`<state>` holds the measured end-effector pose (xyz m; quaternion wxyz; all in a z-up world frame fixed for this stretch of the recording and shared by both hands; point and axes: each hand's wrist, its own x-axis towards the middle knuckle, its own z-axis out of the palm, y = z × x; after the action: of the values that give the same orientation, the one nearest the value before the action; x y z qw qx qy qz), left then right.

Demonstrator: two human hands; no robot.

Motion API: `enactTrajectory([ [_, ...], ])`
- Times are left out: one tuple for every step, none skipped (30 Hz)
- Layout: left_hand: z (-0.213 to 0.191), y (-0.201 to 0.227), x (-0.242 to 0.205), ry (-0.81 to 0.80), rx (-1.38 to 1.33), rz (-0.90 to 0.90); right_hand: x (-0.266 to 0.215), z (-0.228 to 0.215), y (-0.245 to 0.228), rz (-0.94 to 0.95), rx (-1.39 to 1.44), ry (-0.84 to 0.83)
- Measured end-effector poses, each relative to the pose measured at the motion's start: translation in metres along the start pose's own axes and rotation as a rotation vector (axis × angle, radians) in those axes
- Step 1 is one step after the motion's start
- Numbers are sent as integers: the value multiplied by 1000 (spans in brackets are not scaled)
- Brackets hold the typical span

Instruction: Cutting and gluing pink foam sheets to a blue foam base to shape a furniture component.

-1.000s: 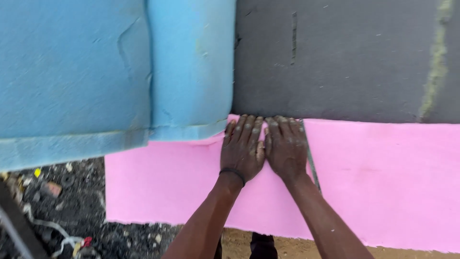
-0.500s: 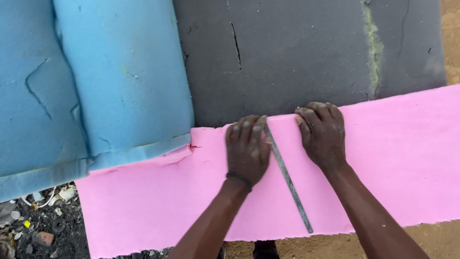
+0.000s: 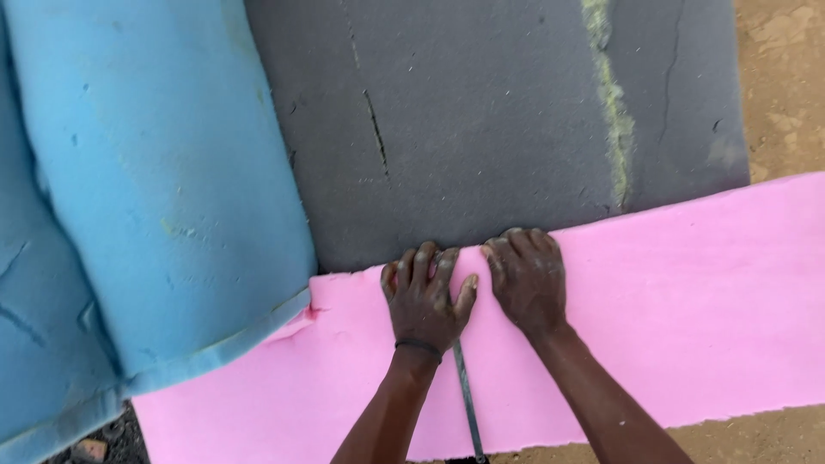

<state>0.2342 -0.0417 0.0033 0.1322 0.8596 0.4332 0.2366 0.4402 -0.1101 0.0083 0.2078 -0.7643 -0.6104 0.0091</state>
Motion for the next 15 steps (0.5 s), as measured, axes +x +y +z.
enactTrajectory([
  [0,-1,-1,-25,6,-6,0,-1,-2,20,-20,-11],
  [4,-1,-2,-29,6,-4,-1,3,0,25,-19,-11],
  [5,-1,-4,-50,8,-9,-3,5,2,7,-64,-5],
  [5,-4,-4,-60,23,-15,0,10,2,-21,-100,11],
  [1,-11,-2,-53,37,-13,1,26,1,-26,-88,21],
  [1,-8,0,-61,44,-10,-3,29,7,-38,-49,7],
  [1,-3,2,-68,51,-8,-8,32,14,-50,-10,-7],
  [0,6,10,-38,34,9,5,9,12,-59,-37,19],
  [0,14,17,-37,34,-5,17,-14,8,-9,53,-2],
  [-16,14,9,-61,62,-34,17,-30,-13,45,179,-42],
  [-15,8,13,-56,72,-33,24,-38,-7,40,187,-36],
  [-14,8,11,-69,74,-26,21,-50,1,-21,272,-25],
  [-11,8,9,-82,77,-19,18,-62,11,-82,356,-13],
  [-12,10,7,-89,74,-11,5,-56,38,-72,354,-10],
  [-13,11,6,-78,89,-15,-7,-51,66,-16,228,8],
])
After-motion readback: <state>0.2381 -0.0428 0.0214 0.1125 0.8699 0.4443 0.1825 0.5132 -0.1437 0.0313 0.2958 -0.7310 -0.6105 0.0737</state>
